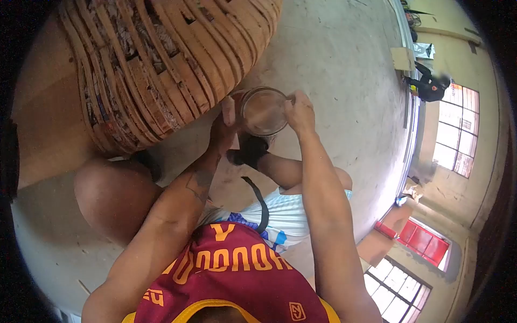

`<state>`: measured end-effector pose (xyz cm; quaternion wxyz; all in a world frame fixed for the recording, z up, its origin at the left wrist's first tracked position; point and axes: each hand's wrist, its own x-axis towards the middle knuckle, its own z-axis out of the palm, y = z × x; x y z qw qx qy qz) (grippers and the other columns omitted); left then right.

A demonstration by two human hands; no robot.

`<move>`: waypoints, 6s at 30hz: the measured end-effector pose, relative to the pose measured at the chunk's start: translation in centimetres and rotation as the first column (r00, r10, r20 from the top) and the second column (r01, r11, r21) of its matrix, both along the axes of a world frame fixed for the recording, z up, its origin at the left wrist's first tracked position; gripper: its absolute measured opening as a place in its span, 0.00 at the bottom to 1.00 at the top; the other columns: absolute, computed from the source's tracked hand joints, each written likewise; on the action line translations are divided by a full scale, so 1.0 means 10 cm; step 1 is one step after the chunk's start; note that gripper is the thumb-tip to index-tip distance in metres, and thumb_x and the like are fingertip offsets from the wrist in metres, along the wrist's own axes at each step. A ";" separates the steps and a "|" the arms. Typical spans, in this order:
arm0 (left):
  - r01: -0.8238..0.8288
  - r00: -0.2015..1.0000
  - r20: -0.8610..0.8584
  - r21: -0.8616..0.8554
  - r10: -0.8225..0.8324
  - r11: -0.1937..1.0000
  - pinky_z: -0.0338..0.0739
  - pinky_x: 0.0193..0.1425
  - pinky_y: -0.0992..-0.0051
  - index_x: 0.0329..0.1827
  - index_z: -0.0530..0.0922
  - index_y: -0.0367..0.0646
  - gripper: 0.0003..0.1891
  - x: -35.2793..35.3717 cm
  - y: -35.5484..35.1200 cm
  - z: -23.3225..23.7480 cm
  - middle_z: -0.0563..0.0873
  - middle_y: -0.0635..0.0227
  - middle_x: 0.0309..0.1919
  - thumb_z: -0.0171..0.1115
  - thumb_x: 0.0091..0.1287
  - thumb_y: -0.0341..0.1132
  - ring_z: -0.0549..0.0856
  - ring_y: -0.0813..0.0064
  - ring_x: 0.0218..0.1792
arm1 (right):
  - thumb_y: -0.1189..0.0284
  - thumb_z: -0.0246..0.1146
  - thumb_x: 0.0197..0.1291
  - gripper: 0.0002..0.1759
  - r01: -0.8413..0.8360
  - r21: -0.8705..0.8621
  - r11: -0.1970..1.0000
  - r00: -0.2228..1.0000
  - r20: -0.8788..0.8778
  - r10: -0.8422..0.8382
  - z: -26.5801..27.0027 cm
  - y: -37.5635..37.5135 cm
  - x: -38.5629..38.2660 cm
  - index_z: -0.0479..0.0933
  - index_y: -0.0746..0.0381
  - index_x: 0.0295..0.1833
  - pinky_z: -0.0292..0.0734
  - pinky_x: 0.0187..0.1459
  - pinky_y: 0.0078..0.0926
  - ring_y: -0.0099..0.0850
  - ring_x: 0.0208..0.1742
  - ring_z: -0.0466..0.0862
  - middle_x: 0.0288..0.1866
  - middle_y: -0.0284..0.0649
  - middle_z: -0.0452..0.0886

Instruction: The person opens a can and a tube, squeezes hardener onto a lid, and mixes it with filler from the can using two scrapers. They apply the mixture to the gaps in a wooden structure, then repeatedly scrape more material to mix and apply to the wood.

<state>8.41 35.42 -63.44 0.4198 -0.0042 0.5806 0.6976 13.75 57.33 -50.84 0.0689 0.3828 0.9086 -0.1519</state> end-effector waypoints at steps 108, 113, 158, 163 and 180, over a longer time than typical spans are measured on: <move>0.747 0.433 -0.196 -0.469 -0.880 0.472 0.77 0.38 0.50 0.41 0.79 0.30 0.28 0.94 2.10 0.40 0.85 0.38 0.29 0.64 0.73 0.55 0.86 0.35 0.35 | 0.61 0.54 0.80 0.17 -0.020 -0.996 -0.088 0.009 0.088 -0.996 -1.29 0.31 1.99 0.80 0.64 0.54 0.77 0.52 0.29 0.26 0.45 0.83 0.44 0.32 0.84; 0.802 0.366 -0.060 -0.485 -0.929 0.348 0.77 0.38 0.52 0.40 0.82 0.29 0.31 0.92 1.88 0.43 0.84 0.40 0.27 0.59 0.74 0.58 0.87 0.40 0.32 | 0.59 0.54 0.80 0.20 0.074 -0.991 -0.111 -0.079 0.106 -0.991 -1.20 0.33 1.79 0.80 0.66 0.57 0.77 0.48 0.28 0.24 0.43 0.81 0.42 0.32 0.82; 0.612 0.782 0.118 -0.337 -0.612 0.716 0.72 0.29 0.72 0.29 0.78 0.31 0.18 1.35 2.06 -0.04 0.80 0.71 0.23 0.51 0.73 0.38 0.76 0.82 0.27 | 0.61 0.58 0.74 0.15 0.121 -0.917 -0.381 0.033 0.387 -0.921 -1.47 0.23 2.08 0.81 0.62 0.51 0.69 0.26 0.21 0.23 0.31 0.81 0.36 0.32 0.82; 0.643 0.764 0.154 -0.272 -0.627 0.716 0.68 0.26 0.73 0.33 0.81 0.34 0.18 1.39 2.05 -0.19 0.80 0.72 0.25 0.52 0.74 0.40 0.75 0.82 0.24 | 0.64 0.57 0.72 0.15 -0.030 -0.972 -0.232 0.144 0.225 -0.964 -1.45 0.32 2.05 0.81 0.65 0.49 0.80 0.33 0.24 0.25 0.35 0.84 0.39 0.36 0.84; 0.648 0.746 0.161 -0.398 -0.646 0.649 0.72 0.39 0.73 0.36 0.81 0.35 0.15 1.38 2.13 -0.49 0.82 0.72 0.33 0.52 0.72 0.38 0.77 0.79 0.34 | 0.64 0.55 0.70 0.17 0.056 -0.988 -0.142 0.320 0.153 -0.935 -2.00 0.42 2.19 0.82 0.66 0.43 0.75 0.40 0.25 0.21 0.37 0.80 0.38 0.32 0.82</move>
